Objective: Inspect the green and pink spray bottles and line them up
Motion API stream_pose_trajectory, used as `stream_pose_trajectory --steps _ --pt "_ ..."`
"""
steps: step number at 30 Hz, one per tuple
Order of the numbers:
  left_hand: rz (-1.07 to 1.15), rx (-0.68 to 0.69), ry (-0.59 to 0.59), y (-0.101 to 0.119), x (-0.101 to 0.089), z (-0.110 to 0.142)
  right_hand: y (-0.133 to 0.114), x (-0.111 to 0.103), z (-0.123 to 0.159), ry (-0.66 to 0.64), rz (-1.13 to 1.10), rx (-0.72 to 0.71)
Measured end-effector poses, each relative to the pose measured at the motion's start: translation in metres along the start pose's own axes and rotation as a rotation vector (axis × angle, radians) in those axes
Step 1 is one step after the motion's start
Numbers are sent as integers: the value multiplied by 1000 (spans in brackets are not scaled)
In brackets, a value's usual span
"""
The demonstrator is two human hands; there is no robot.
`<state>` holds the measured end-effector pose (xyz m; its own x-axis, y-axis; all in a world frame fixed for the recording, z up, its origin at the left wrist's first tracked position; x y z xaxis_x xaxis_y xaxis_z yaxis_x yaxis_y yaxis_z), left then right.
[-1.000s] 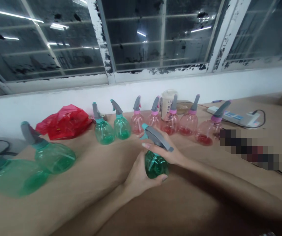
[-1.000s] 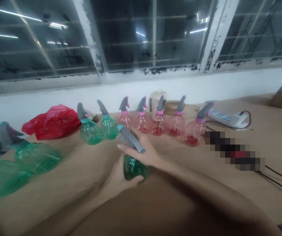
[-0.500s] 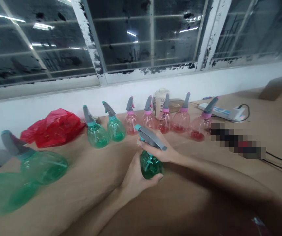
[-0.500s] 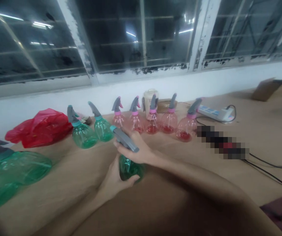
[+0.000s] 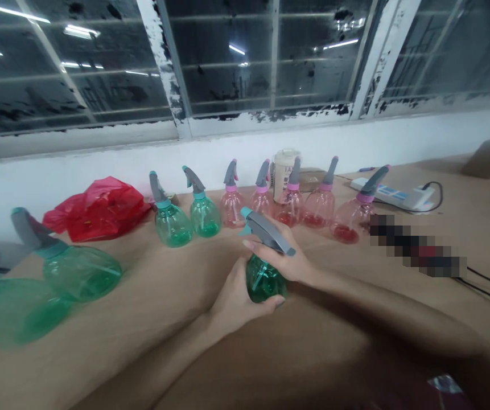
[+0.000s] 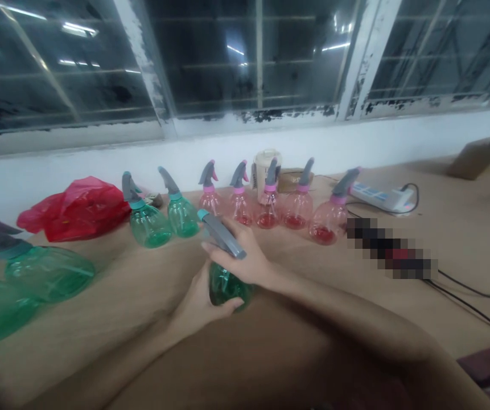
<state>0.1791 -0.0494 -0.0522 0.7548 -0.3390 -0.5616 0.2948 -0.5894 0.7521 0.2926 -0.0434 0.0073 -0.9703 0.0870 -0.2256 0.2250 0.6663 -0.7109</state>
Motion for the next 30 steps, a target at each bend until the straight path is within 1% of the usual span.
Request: stream_pose_trajectory --steps 5,7,15,21,26,30 --pt "9 16 -10 4 -1 -1 0 0 2 -29 27 40" --pt "9 20 -11 5 -1 -1 -1 0 2 -17 34 43" --pt "10 34 -7 0 0 0 -2 3 4 -9 9 89" --pt "22 19 -5 2 0 0 -4 2 3 0 -9 61" --pt "40 37 3 3 0 1 -3 4 2 -28 -25 60" --pt "31 34 -2 1 0 1 -7 4 -4 -84 5 19"
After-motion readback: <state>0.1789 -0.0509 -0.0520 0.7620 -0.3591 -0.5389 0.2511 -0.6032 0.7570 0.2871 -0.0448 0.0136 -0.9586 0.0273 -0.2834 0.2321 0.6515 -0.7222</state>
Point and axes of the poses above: each hand's wrist, its own z-axis away from the middle knuckle, its own x-axis out of the palm, y = z × x, the point moved 5 cm from there along -z, towards the middle knuckle
